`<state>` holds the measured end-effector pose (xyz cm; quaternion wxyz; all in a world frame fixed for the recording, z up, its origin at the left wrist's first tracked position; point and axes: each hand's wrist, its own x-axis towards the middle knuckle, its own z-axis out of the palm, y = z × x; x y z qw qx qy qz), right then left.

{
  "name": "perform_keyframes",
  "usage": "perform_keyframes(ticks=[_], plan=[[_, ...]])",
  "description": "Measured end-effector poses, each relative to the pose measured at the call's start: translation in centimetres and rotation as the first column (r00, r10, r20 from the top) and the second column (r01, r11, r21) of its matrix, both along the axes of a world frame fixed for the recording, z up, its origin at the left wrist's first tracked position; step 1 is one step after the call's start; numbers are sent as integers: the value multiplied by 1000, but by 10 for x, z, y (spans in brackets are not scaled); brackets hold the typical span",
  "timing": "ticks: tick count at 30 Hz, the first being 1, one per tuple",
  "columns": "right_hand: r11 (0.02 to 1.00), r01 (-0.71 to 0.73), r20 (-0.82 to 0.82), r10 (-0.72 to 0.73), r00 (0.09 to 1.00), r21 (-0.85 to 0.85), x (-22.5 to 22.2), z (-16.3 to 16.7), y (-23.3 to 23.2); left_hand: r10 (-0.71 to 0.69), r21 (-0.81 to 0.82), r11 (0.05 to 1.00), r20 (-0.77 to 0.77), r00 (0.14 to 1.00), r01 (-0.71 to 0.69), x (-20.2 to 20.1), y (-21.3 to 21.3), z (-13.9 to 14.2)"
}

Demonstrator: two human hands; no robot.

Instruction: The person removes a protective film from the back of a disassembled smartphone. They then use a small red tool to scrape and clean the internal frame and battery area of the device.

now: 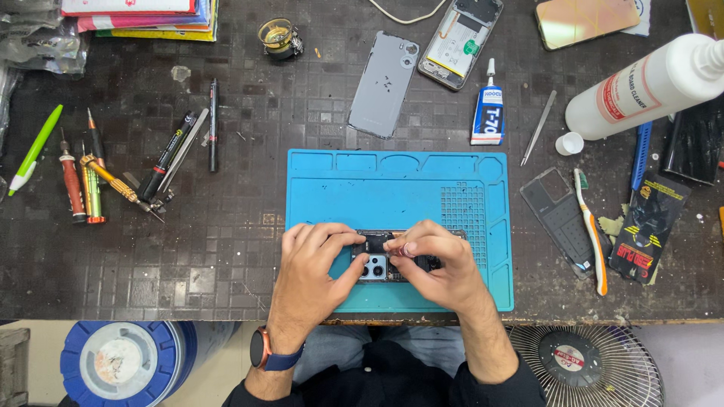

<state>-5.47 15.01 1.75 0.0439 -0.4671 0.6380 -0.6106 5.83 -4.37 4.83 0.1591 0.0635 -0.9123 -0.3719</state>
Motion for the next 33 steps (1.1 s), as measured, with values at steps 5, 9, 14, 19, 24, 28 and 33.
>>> perform_keyframes(ticks=[5,9,14,19,24,28,33], plan=[[998,-62,26,62,998,0,3,-1,2,-3,-3,1000,4,1000,3,0,0,-1],[999,21,-15,-20,1000,27,2,-11,6,2,0,1000,-3,1000,-2,0,1,-1],[1000,6,105,-4,995,-13,4,-11,7,5,-6,1000,-6,1000,-5,0,0,0],[1000,22,-42,-22,999,9,5,-3,3,8,-13,1000,-14,1000,-8,-1,0,0],[999,16,64,-14,998,-32,5,-3,0,9,-11,1000,-14,1000,-9,-1,0,0],[998,58,-44,-58,997,-5,6,-3,2,7,-10,1000,-12,1000,-7,-1,1,0],[995,93,-80,-95,992,-26,3,-3,0,8,-5,1000,-4,1000,-8,-1,0,1]])
